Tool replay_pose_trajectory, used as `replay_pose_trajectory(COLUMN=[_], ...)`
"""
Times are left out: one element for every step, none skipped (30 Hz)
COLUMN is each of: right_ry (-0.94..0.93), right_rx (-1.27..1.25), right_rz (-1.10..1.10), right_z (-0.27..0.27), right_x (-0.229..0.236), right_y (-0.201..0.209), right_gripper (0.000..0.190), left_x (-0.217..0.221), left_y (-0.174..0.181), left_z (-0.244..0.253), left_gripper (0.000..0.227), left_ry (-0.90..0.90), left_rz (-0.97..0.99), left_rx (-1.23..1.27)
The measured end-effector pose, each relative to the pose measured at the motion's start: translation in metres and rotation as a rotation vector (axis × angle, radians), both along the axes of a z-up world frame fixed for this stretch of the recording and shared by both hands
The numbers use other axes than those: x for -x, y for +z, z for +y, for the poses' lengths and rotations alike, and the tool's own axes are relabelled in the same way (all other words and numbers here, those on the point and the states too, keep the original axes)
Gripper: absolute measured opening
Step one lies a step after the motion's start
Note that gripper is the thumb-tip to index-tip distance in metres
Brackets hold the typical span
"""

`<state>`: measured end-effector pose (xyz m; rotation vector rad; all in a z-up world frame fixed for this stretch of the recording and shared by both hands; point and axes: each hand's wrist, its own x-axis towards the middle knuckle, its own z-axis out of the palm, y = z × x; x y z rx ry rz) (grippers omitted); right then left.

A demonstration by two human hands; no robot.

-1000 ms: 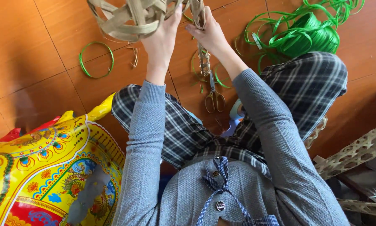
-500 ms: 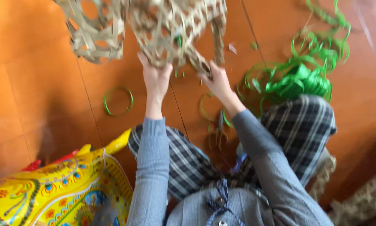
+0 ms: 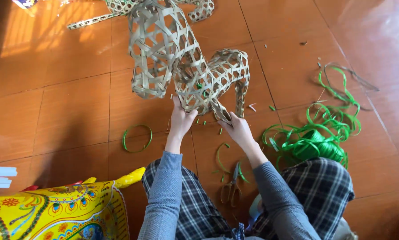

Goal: Weaving and assembling a decorative animal figure using strips and plastic ties

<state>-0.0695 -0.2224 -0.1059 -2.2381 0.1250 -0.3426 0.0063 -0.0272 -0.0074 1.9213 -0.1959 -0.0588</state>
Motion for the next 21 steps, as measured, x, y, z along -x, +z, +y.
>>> replay_pose_trajectory(right_ry=[-0.005, -0.009, -0.004, 0.007, 0.017, 0.022, -0.008, -0.037, -0.034, -0.102, -0.170, -0.166, -0.227, -0.288, -0.281, -0.290, -0.296, -0.287, -0.307, -0.326, -0.321], right_rx=[0.021, 0.042, 0.050, 0.049, 0.044, 0.048, 0.091, 0.135, 0.138, 0.194, 0.249, 0.250, 0.336, 0.422, 0.424, 0.455, 0.486, 0.490, 0.531, 0.571, 0.572], right_rz=[-0.013, -0.026, -0.026, -0.027, -0.026, -0.026, -0.037, -0.050, -0.045, -0.079, -0.111, -0.104, -0.156, -0.209, -0.203, -0.198, -0.193, -0.187, -0.211, -0.235, -0.229], right_z=[-0.004, -0.008, -0.008, -0.009, -0.008, -0.009, -0.010, -0.012, -0.010, -0.008, -0.004, -0.002, 0.002, 0.005, 0.005, 0.005, 0.004, -0.001, -0.003, -0.005, -0.007], right_x=[-0.001, -0.002, -0.001, 0.000, 0.002, 0.001, 0.001, 0.001, 0.002, 0.003, 0.005, 0.007, 0.008, 0.010, 0.012, 0.013, 0.015, 0.014, 0.013, 0.012, 0.011], right_y=[-0.004, -0.008, -0.006, -0.004, -0.002, -0.008, -0.014, -0.020, -0.019, -0.017, -0.016, -0.015, -0.015, -0.016, -0.014, -0.013, -0.012, -0.015, -0.019, -0.022, -0.027], right_gripper=[0.030, 0.030, 0.030, 0.032, 0.034, 0.034, 0.036, 0.039, 0.039, 0.040, 0.042, 0.042, 0.046, 0.050, 0.050, 0.050, 0.050, 0.050, 0.050, 0.050, 0.050], left_x=[0.000, 0.000, -0.002, -0.004, -0.005, -0.009, -0.011, -0.014, -0.012, -0.010, -0.008, -0.008, -0.007, -0.007, -0.007, -0.006, -0.005, -0.002, -0.001, 0.001, -0.001], left_y=[0.001, 0.002, -0.002, -0.007, -0.012, -0.016, -0.021, -0.027, -0.026, -0.026, -0.026, -0.024, -0.022, -0.021, -0.019, -0.018, -0.017, -0.011, -0.005, 0.001, 0.001], left_z=[-0.001, -0.002, 0.000, 0.001, 0.005, 0.005, 0.005, 0.005, 0.001, -0.002, -0.005, -0.007, -0.009, -0.011, -0.012, -0.013, -0.014, -0.015, -0.013, -0.012, -0.012], left_gripper=[0.054, 0.054, 0.054, 0.054, 0.054, 0.054, 0.052, 0.050, 0.050, 0.052, 0.054, 0.054, 0.054, 0.053, 0.053, 0.056, 0.058, 0.058, 0.060, 0.061, 0.061], left_ry=[-0.016, -0.032, -0.027, -0.041, -0.055, -0.050, -0.049, -0.048, -0.045, -0.035, -0.025, -0.022, -0.004, 0.014, 0.018, 0.008, -0.001, 0.005, -0.009, -0.023, -0.020], left_rz=[0.017, 0.034, 0.034, 0.060, 0.087, 0.087, 0.094, 0.101, 0.106, 0.100, 0.096, 0.103, 0.087, 0.071, 0.079, 0.087, 0.096, 0.104, 0.111, 0.117, 0.125], left_rx=[0.002, 0.004, 0.012, 0.015, 0.014, 0.018, 0.019, 0.020, 0.024, 0.021, 0.017, 0.019, 0.004, -0.010, -0.009, -0.021, -0.032, -0.029, -0.037, -0.045, -0.044])
